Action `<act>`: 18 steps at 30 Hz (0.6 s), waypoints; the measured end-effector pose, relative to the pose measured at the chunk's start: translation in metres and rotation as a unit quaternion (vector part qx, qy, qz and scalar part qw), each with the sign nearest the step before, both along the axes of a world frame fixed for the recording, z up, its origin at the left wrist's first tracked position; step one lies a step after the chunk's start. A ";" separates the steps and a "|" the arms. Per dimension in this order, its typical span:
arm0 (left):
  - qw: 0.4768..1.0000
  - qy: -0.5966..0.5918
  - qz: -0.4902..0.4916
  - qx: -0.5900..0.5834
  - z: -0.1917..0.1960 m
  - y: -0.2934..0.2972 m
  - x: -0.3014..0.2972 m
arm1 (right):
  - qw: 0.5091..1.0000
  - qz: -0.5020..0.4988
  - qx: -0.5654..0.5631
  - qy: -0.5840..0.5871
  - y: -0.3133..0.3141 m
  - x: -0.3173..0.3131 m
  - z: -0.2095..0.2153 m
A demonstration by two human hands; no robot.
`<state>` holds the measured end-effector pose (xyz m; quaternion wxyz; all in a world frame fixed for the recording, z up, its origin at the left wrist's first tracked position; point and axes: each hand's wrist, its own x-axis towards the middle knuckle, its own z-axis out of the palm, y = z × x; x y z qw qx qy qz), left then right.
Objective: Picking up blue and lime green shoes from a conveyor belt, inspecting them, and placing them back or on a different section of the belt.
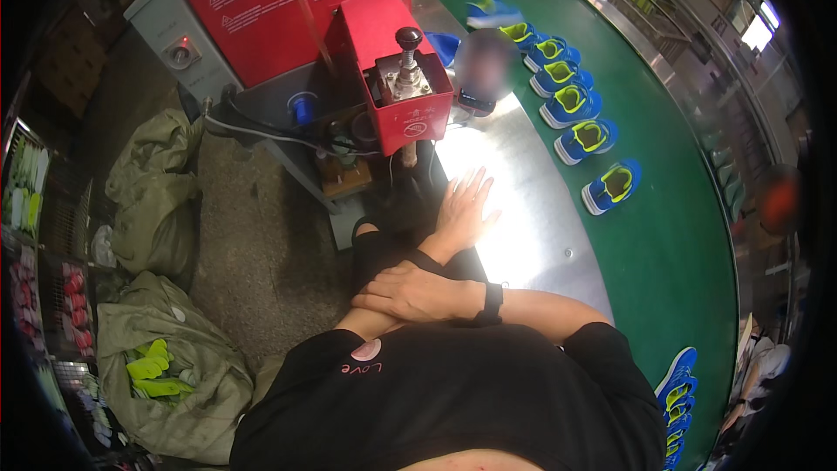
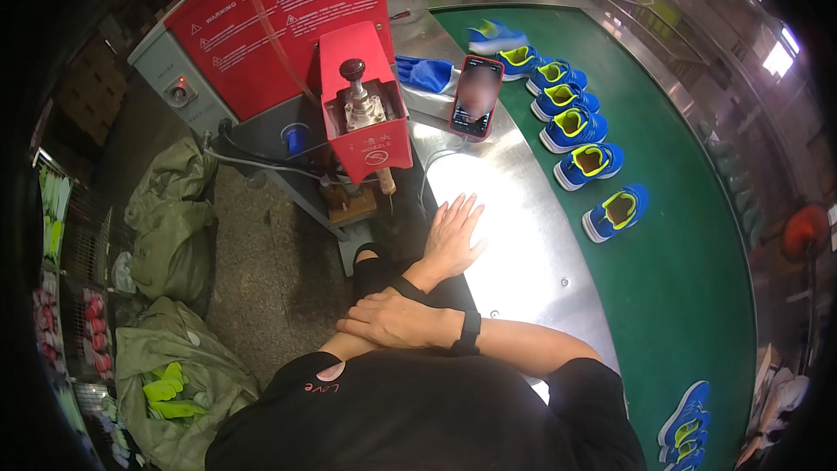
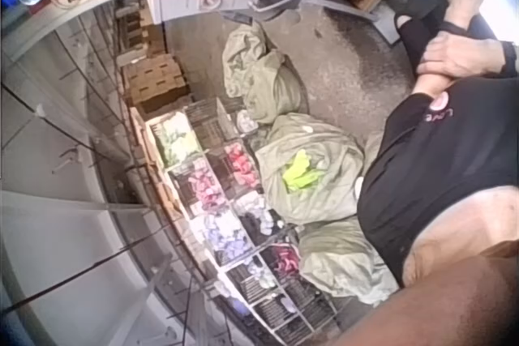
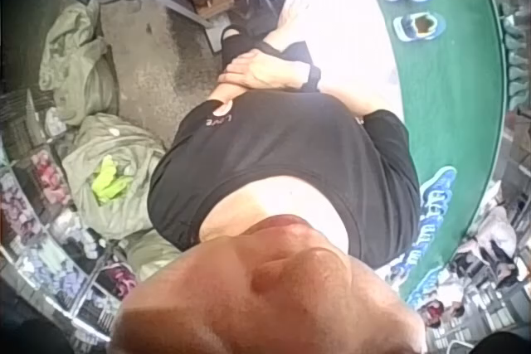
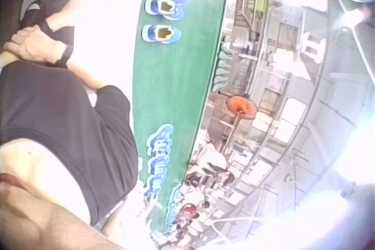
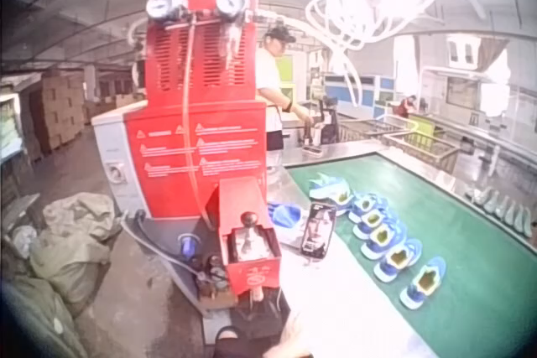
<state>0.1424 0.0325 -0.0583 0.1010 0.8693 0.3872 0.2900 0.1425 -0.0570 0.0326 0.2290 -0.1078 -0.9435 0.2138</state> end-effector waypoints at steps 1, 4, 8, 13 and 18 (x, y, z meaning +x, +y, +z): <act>1.000 -0.017 -0.003 0.014 0.000 0.000 0.000 | 1.000 0.000 -0.003 0.006 0.000 -0.001 0.000; 1.000 -0.016 -0.003 0.011 0.000 -0.001 -0.001 | 1.000 -0.003 -0.003 0.008 -0.002 -0.002 0.000; 1.000 -0.005 -0.002 -0.002 0.001 -0.002 -0.001 | 1.000 -0.007 0.005 0.003 -0.003 -0.002 0.000; 1.000 -0.017 -0.003 0.012 0.001 -0.002 -0.001 | 1.000 -0.003 0.000 0.009 -0.002 -0.002 0.000; 1.000 -0.001 -0.002 -0.008 0.000 -0.002 -0.002 | 1.000 0.000 -0.014 0.007 -0.002 -0.002 0.000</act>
